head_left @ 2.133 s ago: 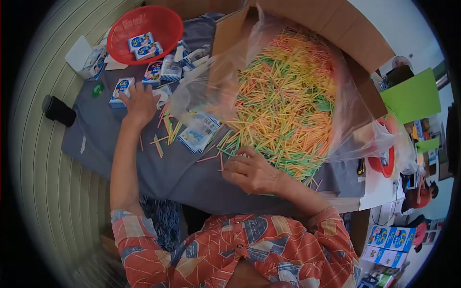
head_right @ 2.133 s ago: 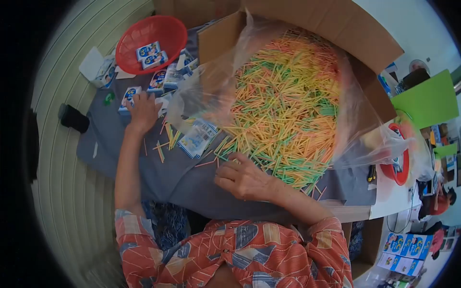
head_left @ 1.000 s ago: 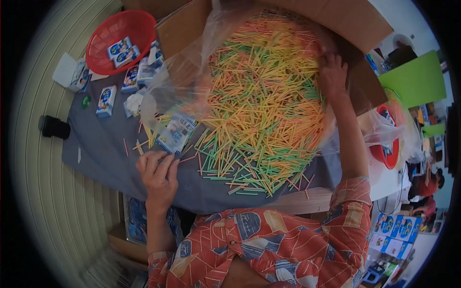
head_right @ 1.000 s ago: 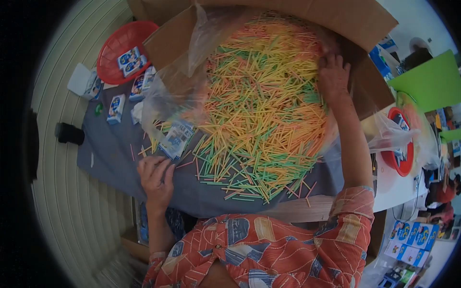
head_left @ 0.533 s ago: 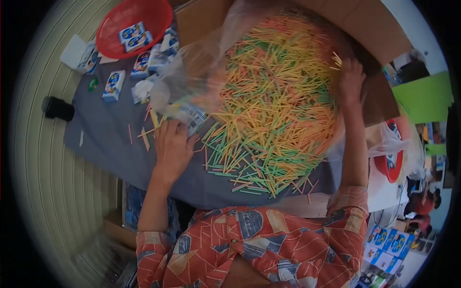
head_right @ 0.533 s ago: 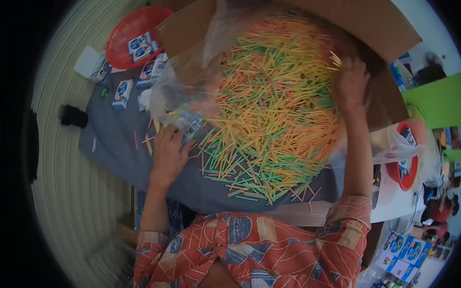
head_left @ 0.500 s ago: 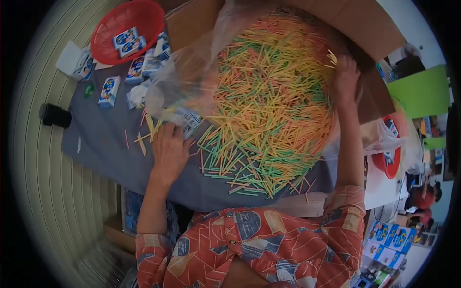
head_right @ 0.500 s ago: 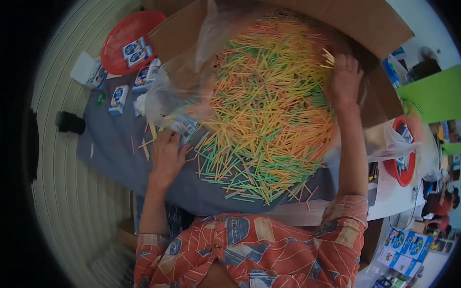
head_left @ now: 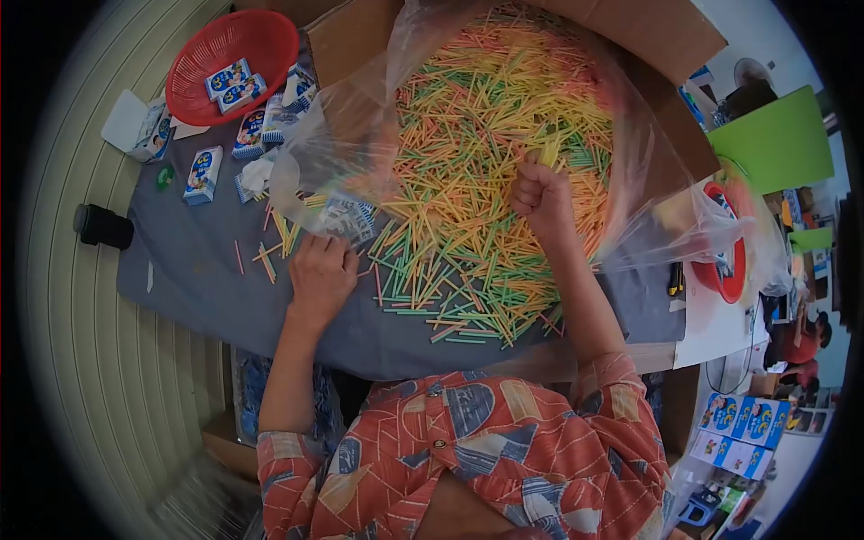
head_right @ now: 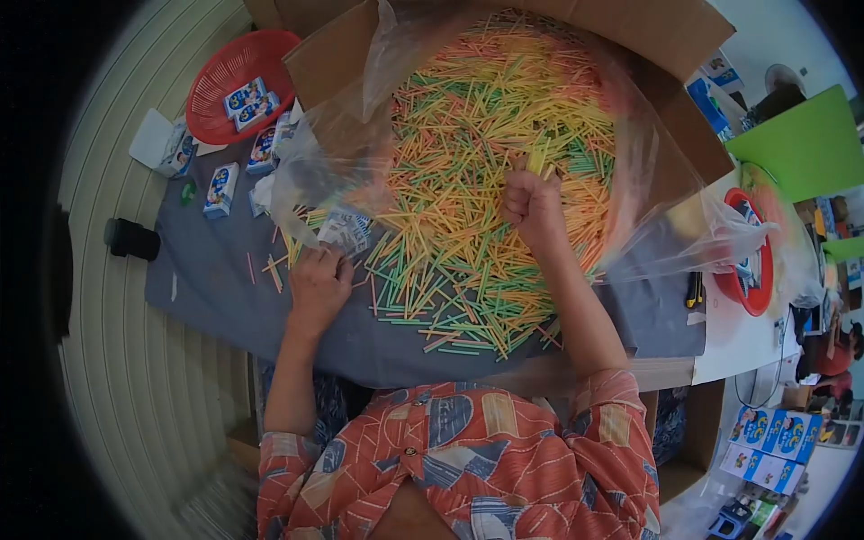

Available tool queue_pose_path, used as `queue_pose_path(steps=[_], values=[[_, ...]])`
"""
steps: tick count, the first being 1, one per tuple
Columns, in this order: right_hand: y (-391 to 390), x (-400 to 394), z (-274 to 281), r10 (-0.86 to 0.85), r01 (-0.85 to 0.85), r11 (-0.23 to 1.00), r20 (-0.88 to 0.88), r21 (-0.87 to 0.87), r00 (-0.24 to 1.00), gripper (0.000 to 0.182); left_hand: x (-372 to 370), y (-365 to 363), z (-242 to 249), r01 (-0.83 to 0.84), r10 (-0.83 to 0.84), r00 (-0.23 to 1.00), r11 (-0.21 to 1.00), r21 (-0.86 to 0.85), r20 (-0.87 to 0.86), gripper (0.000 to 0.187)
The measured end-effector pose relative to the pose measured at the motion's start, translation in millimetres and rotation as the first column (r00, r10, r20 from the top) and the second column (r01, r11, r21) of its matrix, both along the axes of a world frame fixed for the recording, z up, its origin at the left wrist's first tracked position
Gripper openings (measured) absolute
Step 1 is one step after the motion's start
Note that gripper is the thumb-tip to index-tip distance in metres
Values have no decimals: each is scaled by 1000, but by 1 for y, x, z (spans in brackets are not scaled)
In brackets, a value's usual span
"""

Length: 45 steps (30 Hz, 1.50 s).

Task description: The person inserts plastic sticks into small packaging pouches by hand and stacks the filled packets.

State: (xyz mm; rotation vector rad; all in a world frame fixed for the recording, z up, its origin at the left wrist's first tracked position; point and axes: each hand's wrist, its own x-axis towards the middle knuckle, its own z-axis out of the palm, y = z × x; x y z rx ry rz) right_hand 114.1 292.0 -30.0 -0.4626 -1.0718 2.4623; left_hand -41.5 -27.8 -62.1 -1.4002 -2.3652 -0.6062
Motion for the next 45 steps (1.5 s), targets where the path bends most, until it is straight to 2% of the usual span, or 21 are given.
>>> queue_pose_path(steps=[1,4,7,9,11,12,13,14,15,18,23,25,26,28,29,31,33,35,39,41,45], values=[[-4,-2,2,-42,32,994,97,102,994,16,1,1,6,-16,14,999,999,43,46,15],[-12,-7,2,-59,41,991,137,126,989,21,8,10,18,-96,96,995,995,39,-3,11],[-8,-1,0,38,-43,987,33,152,999,31,-2,9,9,-156,164,984,982,-111,71,10],[-7,5,0,77,-77,983,6,165,997,37,-6,9,4,-169,172,984,984,-55,50,11],[-19,11,15,-120,95,877,24,470,992,44,-8,6,1,-181,181,983,983,-6,22,12],[-9,18,16,15,-1,843,-22,538,1000,49,-7,6,-1,-135,136,990,990,52,-32,12],[-12,21,13,28,-8,851,-30,524,999,49,-3,4,-1,-79,89,992,991,110,-89,14],[-15,26,15,3,12,762,-22,647,1000,47,3,2,-2,-87,96,990,991,99,-98,14],[-18,29,17,-30,37,651,-22,758,999,45,9,3,-1,-127,130,991,988,90,-23,14],[-28,35,3,38,-59,562,45,825,998,42,14,0,12,-150,145,984,988,44,107,15],[-38,32,-3,13,27,545,-41,838,999,42,-3,-15,5,-135,112,952,989,62,285,14],[-50,35,12,-1,91,579,-110,810,994,44,7,-10,8,-211,59,858,946,245,511,11],[-56,38,19,-9,97,572,-112,814,994,44,14,-6,9,-202,48,859,946,252,510,11],[-71,40,33,104,51,739,-189,672,976,56,37,3,12,-258,-184,681,845,468,709,13],[-80,38,40,108,48,731,-184,680,977,56,50,7,13,-261,-191,679,840,476,709,13],[-99,31,53,218,-10,860,-350,510,911,58,73,17,19,-169,-310,674,819,548,670,10],[-108,20,50,218,-16,861,-340,508,915,58,89,26,28,-117,-359,709,789,603,607,11],[-114,12,42,214,-39,866,-299,498,930,56,98,32,30,-164,-501,572,705,689,649,12],[-122,20,52,245,-117,838,-176,533,953,55,103,34,28,-132,-492,635,691,711,596,17],[-123,24,57,133,16,920,-351,391,927,44,105,32,27,-64,-451,700,733,677,554,19],[-114,26,68,170,64,849,-385,525,907,49,113,37,29,-69,-507,650,703,708,567,18]])
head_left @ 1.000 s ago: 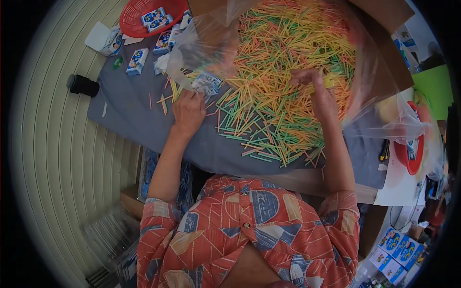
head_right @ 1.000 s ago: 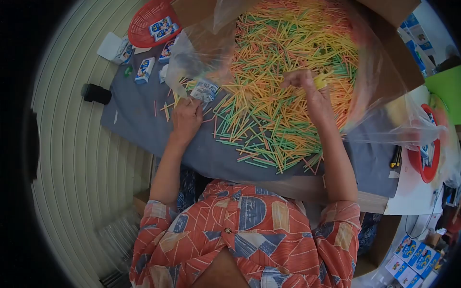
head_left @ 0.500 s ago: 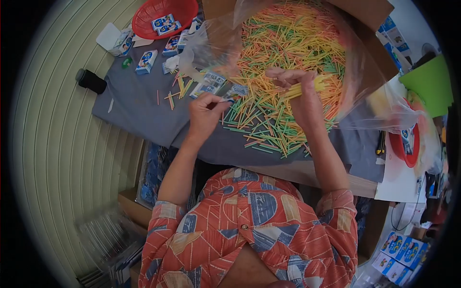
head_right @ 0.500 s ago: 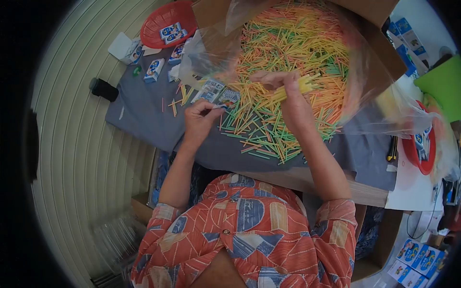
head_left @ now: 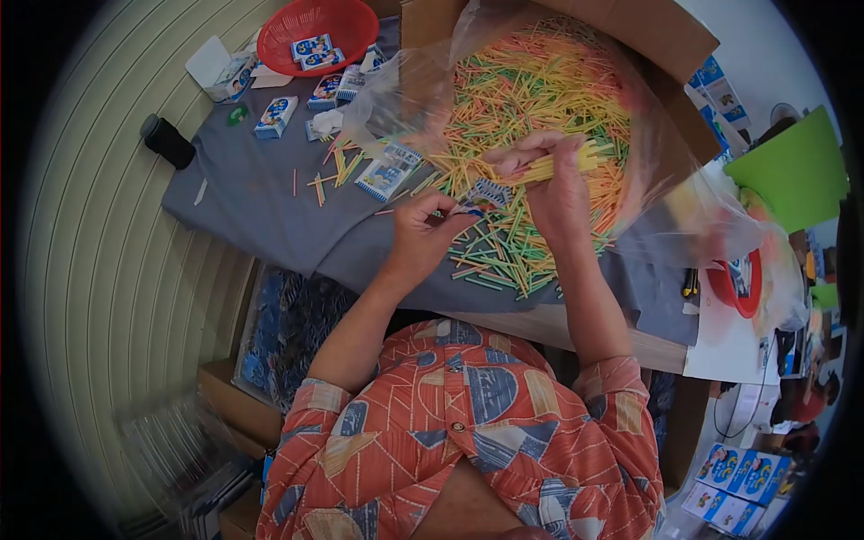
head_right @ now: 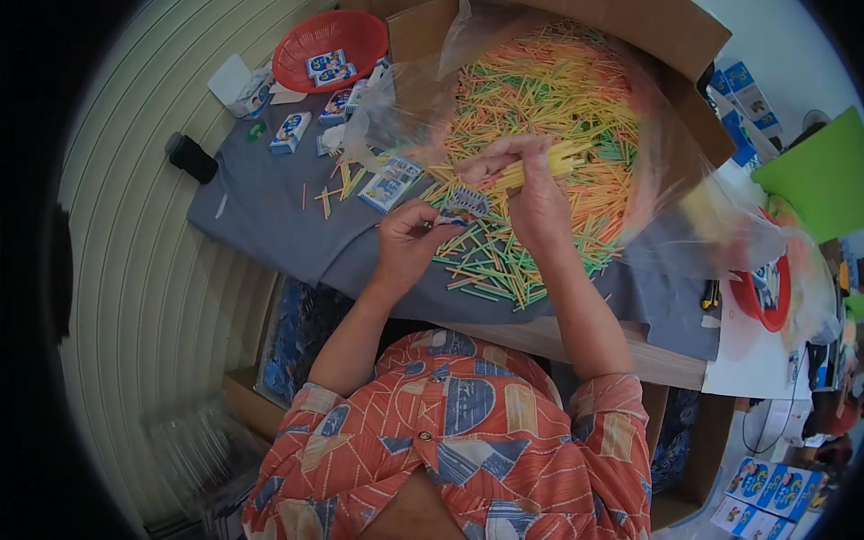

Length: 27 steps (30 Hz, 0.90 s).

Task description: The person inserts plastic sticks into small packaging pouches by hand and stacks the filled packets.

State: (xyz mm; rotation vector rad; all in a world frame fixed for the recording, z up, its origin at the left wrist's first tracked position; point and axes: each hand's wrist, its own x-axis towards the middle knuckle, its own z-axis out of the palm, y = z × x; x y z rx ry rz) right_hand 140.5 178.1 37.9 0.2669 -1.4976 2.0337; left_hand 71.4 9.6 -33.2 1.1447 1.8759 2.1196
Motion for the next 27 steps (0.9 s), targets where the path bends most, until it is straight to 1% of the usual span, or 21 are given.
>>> queue_pose_path(steps=[1,2,3,5,6,7,8,9,10,11,13,14,15,16,17,18,20,24,26,27], values=[[-1,3,-1,-1,1,1000,-1,3,1000,49,4,2,5,20,-23,998,998,55,56,18],[-4,6,-2,8,-17,997,118,78,993,56,6,2,8,33,-45,993,993,111,109,18],[-6,7,-4,11,-48,987,234,152,972,62,5,2,5,26,-38,994,993,114,104,18],[-6,7,-11,19,-56,986,226,157,974,62,0,1,-5,0,-3,999,997,71,40,18],[-6,6,-16,16,-53,986,224,158,974,62,1,-2,-5,-13,10,999,998,69,38,18],[-7,4,-20,-2,-5,999,166,39,986,51,2,-4,-5,-22,21,999,999,50,26,19],[-5,2,-19,6,-12,999,162,36,987,51,2,-5,-5,-29,28,999,999,31,14,20],[-2,2,-15,71,-75,997,102,33,992,51,2,-6,-3,-34,34,999,999,26,11,20],[1,1,-12,134,-136,990,44,33,990,52,2,-8,-1,-52,52,999,999,-16,-8,20],[4,1,-12,137,-138,990,45,26,990,52,3,-9,0,-69,67,997,996,-60,-25,21],[9,1,-15,179,-226,954,233,194,956,67,1,-4,-1,-67,64,997,996,-55,-52,21],[10,0,-19,182,-229,956,240,182,953,67,1,-2,-3,-63,59,995,997,-46,-80,22],[11,-2,-23,160,-233,939,275,254,948,67,2,-1,-2,-63,59,996,996,-57,-71,22],[11,-3,-26,137,-238,915,304,327,943,67,3,1,1,-63,55,991,996,-61,-122,22],[10,-4,-29,116,-222,915,308,337,944,64,2,2,3,-64,52,983,996,-62,-175,22],[12,-6,-33,120,-224,917,307,331,944,64,0,3,3,-67,54,983,995,-68,-175,22],[17,-11,-46,229,-274,950,265,149,937,62,-2,3,1,-74,42,952,992,-97,-302,22],[25,-6,-40,236,-275,959,343,69,909,59,-4,6,-12,-43,14,961,994,-100,-276,21],[20,-4,-38,164,-249,924,289,289,943,58,-1,7,-16,-23,16,998,995,-95,-69,20],[15,-3,-37,164,-252,923,294,292,942,58,1,8,-18,-23,18,998,996,-90,-63,20]])
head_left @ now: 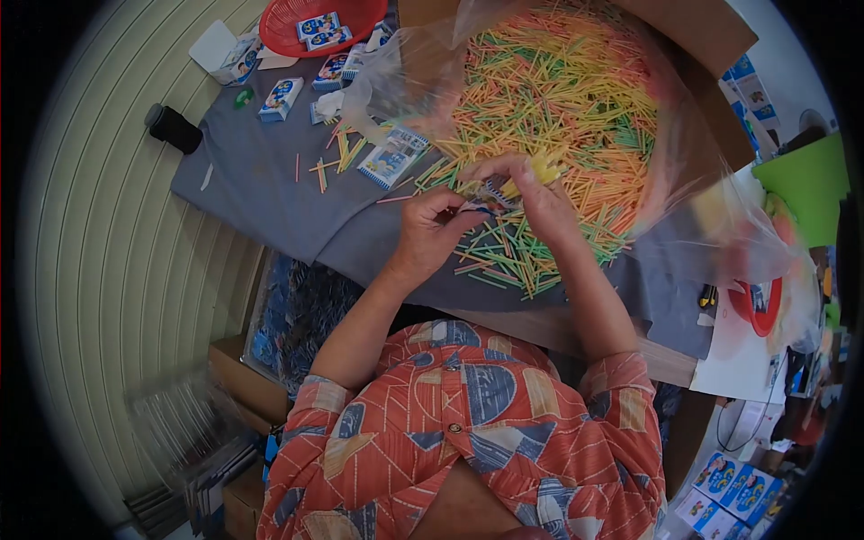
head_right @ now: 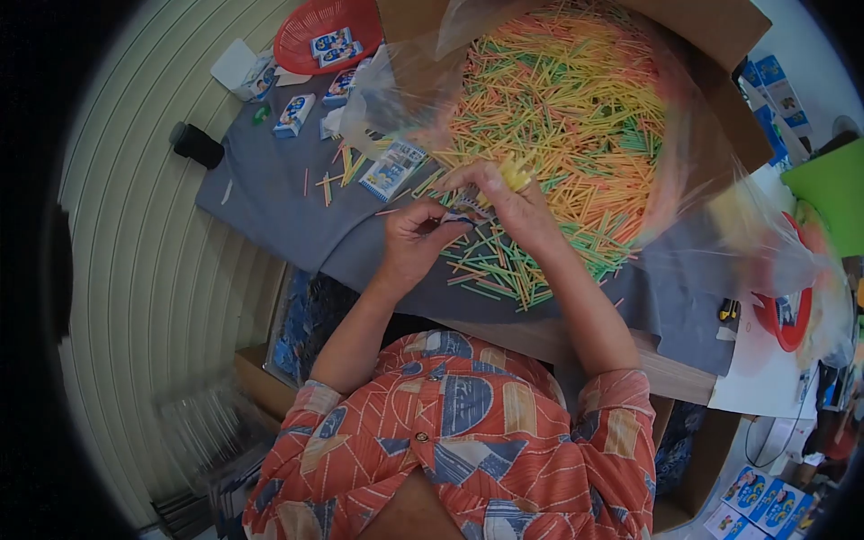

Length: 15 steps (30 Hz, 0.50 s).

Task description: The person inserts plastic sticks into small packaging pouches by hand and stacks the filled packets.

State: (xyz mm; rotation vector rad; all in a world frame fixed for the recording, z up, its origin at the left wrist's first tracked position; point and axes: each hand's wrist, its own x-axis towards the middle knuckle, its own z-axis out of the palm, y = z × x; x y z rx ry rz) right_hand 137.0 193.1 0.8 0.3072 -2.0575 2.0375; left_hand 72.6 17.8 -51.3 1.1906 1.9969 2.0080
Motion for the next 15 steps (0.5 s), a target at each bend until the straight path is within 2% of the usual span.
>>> queue_pose_path(steps=[2,3,4,5,6,8,9,11,13,15], values=[[-12,2,1,-160,188,977,-238,102,958,49,4,3,-4,11,-17,933,1000,18,359,18],[-11,3,6,-155,184,977,-233,108,960,49,5,3,-5,7,-15,932,1000,23,363,18],[-8,5,13,-148,270,905,-352,330,924,46,6,4,-7,2,-16,956,999,48,294,18],[-7,6,16,-108,367,773,-463,517,880,44,6,4,-8,1,-17,975,997,74,221,18],[-7,6,13,-108,368,771,-463,520,880,44,4,4,-5,2,-19,975,997,77,222,18],[-5,5,4,-149,169,952,-95,255,984,46,-4,5,3,26,-21,989,999,33,-148,18],[-1,4,3,-156,175,949,-95,261,983,46,-9,8,2,33,-27,989,999,39,-146,18],[7,1,1,-77,77,997,97,-1,992,57,-15,13,-1,29,-12,972,997,66,-233,19],[7,-2,2,-78,78,997,119,3,990,59,-20,18,-3,43,-29,985,996,78,-171,19],[5,-5,8,-55,35,987,125,155,991,59,-24,22,-7,56,-46,993,994,91,-110,19]])
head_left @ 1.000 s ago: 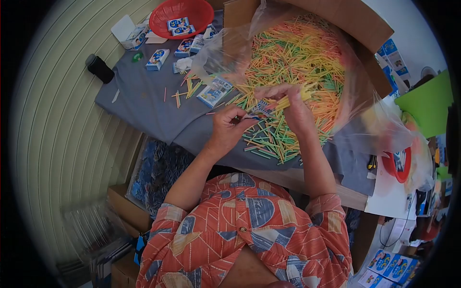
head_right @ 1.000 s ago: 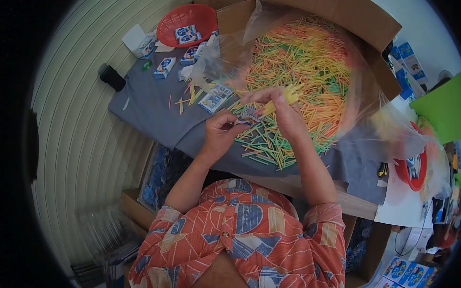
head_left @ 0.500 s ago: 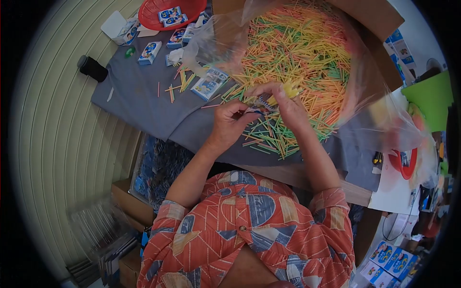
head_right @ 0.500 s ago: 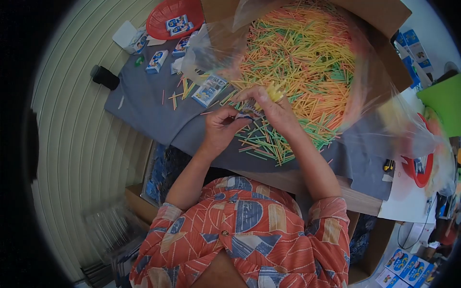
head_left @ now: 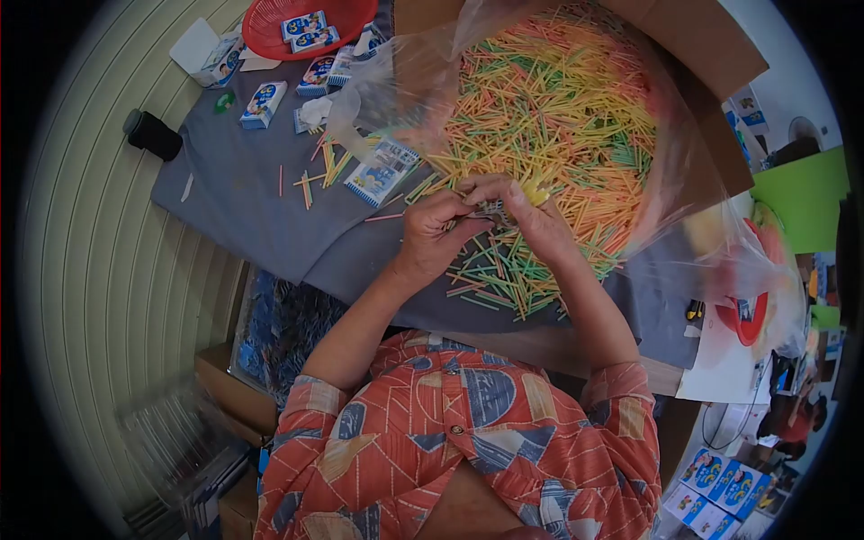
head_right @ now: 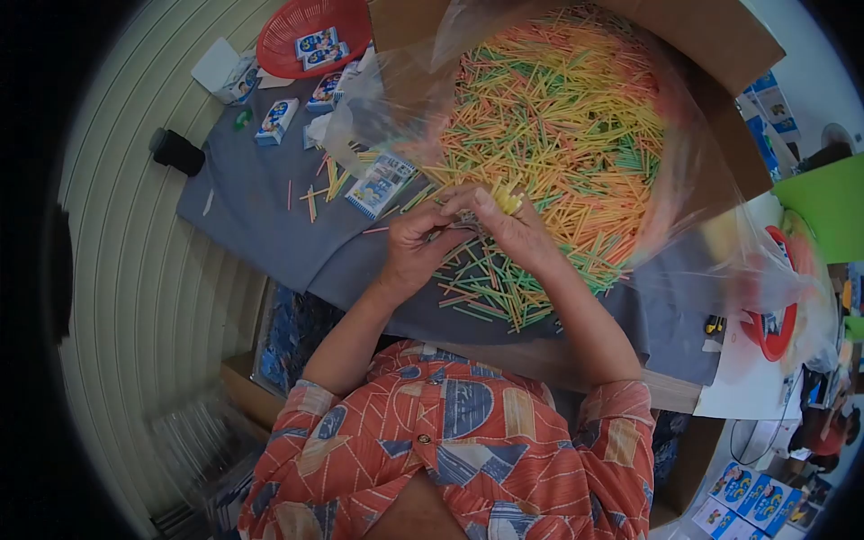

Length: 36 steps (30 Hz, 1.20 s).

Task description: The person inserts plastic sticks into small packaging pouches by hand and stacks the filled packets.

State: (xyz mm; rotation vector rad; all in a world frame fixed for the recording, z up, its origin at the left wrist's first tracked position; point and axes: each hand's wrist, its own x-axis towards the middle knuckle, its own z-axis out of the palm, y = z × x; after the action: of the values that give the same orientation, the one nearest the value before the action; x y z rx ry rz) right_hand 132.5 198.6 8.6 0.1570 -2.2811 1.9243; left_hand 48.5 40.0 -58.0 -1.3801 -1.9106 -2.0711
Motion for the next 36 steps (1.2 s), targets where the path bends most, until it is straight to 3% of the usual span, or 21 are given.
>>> queue_pose_path(steps=[2,3,5,8,10,12,13,14,16,17,18,19,20,22,24,26,28,29,32,34,36], values=[[3,-9,-4,17,-18,999,-11,-26,1000,59,-1,3,-5,73,-74,962,997,15,264,15],[5,-13,-5,-11,8,999,-77,-44,997,57,0,5,-4,68,-71,962,997,20,264,15],[10,-25,-9,-16,8,999,-181,-45,983,52,1,8,1,138,-184,822,983,124,540,11],[7,-35,5,86,-88,994,-32,-72,996,53,-7,11,7,154,-233,809,970,188,539,13],[11,-45,5,119,-117,993,-52,28,992,53,-12,12,10,143,-232,814,968,204,532,14],[9,-48,11,13,-8,999,-135,34,991,57,-20,9,9,156,-220,802,975,160,555,15],[10,-55,8,-13,-7,997,-250,-80,968,60,-22,9,10,149,-214,801,976,160,560,15],[7,-56,11,-10,-11,997,-243,-83,970,60,-23,9,12,145,-224,782,973,180,582,14],[-4,-53,24,-149,80,952,-221,-294,964,60,-28,9,8,142,-233,756,971,194,611,13],[-5,-51,21,-104,76,988,-212,-136,972,52,-32,8,2,147,-225,802,972,182,553,12],[-5,-53,14,-118,90,986,-208,-141,971,52,-34,8,-2,159,-224,843,972,171,489,11],[-3,-55,3,29,59,962,-314,267,949,50,-32,6,0,184,-245,835,968,169,493,11],[-2,-52,-2,198,66,769,-335,636,921,47,-28,4,6,162,-222,846,973,164,484,10],[-9,-40,10,49,194,800,-384,568,922,40,-27,-5,3,110,-153,909,985,130,388,9],[-7,-32,12,-101,235,907,-361,349,927,29,-29,-15,0,66,-98,944,992,108,316,10],[-12,-24,-13,-69,156,909,-232,386,970,23,-23,-29,1,3,-23,971,997,82,239,11],[-20,-19,-22,-62,165,915,-275,369,959,20,-15,-42,6,84,-34,936,988,-129,349,12],[-19,-17,-25,-48,118,947,-231,300,972,21,-13,-50,8,90,-41,936,988,-126,350,12],[-11,-7,-4,31,1,944,-93,330,995,16,-8,-81,13,212,-117,941,935,-285,318,11],[4,15,3,-129,190,851,-155,490,979,21,-9,-103,17,69,53,842,977,-204,537,15],[46,40,15,-230,322,633,-225,704,947,27,-32,-141,13,-105,211,816,970,-221,539,24]])
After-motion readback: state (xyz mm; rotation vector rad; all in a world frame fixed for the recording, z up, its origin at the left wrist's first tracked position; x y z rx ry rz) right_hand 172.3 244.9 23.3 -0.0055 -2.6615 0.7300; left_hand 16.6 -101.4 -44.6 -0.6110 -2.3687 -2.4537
